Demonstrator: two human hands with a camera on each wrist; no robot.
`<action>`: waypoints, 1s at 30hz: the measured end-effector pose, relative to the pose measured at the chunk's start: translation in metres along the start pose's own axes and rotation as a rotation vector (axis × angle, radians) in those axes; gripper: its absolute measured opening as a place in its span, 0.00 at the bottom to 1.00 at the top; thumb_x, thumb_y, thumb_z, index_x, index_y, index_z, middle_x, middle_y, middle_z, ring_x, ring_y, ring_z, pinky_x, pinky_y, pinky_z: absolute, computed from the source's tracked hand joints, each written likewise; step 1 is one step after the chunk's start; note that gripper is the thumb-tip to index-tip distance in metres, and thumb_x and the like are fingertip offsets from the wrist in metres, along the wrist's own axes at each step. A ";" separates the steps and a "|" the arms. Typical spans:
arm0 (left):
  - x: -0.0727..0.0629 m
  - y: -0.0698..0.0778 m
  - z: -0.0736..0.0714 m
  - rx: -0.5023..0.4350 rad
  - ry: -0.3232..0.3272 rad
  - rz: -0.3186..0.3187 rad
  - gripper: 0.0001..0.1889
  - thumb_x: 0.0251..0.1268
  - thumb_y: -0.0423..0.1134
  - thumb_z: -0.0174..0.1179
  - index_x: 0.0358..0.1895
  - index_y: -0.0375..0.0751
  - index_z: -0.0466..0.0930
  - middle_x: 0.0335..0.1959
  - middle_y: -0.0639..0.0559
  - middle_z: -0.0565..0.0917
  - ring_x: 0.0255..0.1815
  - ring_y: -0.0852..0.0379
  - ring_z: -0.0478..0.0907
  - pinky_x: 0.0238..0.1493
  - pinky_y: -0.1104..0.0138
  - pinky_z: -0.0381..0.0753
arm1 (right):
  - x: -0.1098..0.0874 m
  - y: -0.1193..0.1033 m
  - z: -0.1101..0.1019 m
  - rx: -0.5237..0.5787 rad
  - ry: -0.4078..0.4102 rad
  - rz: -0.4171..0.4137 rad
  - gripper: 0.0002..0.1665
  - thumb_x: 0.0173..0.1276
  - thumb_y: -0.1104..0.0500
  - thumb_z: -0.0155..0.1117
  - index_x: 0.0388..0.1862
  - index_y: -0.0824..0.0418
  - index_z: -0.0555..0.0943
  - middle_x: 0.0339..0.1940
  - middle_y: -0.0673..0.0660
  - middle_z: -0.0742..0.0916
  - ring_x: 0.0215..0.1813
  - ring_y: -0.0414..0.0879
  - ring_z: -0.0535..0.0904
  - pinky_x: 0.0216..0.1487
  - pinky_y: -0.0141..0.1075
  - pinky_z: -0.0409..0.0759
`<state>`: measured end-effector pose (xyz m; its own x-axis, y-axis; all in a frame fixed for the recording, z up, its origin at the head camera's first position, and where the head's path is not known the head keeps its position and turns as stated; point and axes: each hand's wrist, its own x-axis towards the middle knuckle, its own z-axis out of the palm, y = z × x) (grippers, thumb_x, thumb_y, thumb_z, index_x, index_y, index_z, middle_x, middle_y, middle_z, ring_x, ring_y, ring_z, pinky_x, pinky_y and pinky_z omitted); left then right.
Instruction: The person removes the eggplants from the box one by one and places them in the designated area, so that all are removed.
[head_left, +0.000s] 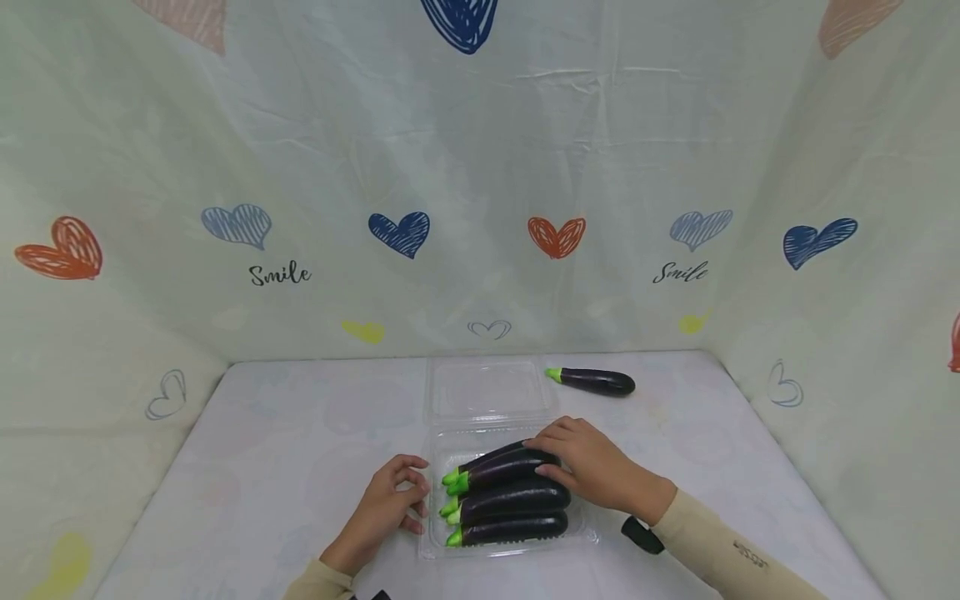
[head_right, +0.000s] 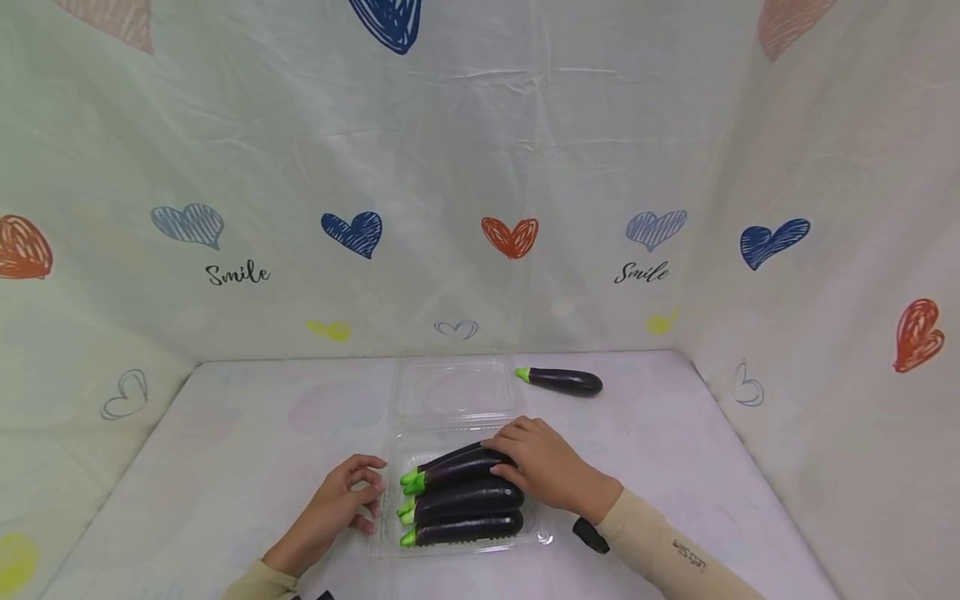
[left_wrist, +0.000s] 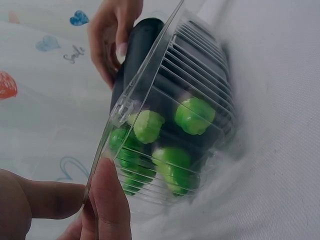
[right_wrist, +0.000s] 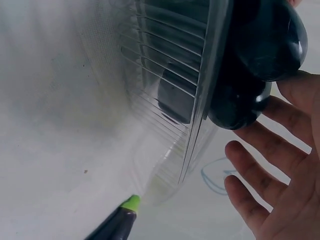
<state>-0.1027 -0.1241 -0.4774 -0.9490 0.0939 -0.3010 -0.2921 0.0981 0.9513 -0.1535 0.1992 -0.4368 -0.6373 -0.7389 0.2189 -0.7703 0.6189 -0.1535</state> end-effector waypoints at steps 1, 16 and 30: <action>0.000 0.000 0.000 0.000 0.001 0.000 0.18 0.73 0.25 0.57 0.63 0.25 0.69 0.38 0.47 0.78 0.28 0.55 0.79 0.23 0.63 0.86 | 0.000 0.000 -0.001 0.000 -0.007 -0.001 0.19 0.74 0.55 0.72 0.60 0.58 0.86 0.53 0.50 0.89 0.57 0.48 0.82 0.59 0.47 0.83; 0.001 0.000 0.001 0.008 0.008 0.000 0.19 0.73 0.25 0.57 0.63 0.25 0.69 0.39 0.47 0.78 0.28 0.55 0.80 0.23 0.63 0.87 | 0.006 0.005 0.000 0.017 -0.075 0.024 0.21 0.72 0.55 0.73 0.61 0.59 0.86 0.53 0.51 0.90 0.57 0.49 0.82 0.59 0.46 0.83; -0.001 -0.001 0.001 -0.005 -0.001 0.009 0.19 0.73 0.25 0.57 0.63 0.24 0.69 0.38 0.47 0.78 0.28 0.55 0.79 0.23 0.64 0.86 | 0.004 0.006 -0.003 -0.006 0.021 0.012 0.21 0.70 0.56 0.75 0.60 0.57 0.86 0.53 0.50 0.89 0.57 0.48 0.82 0.57 0.46 0.84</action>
<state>-0.1015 -0.1238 -0.4776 -0.9514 0.0960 -0.2927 -0.2843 0.0919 0.9543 -0.1606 0.2014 -0.4337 -0.6455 -0.7258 0.2376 -0.7627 0.6291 -0.1504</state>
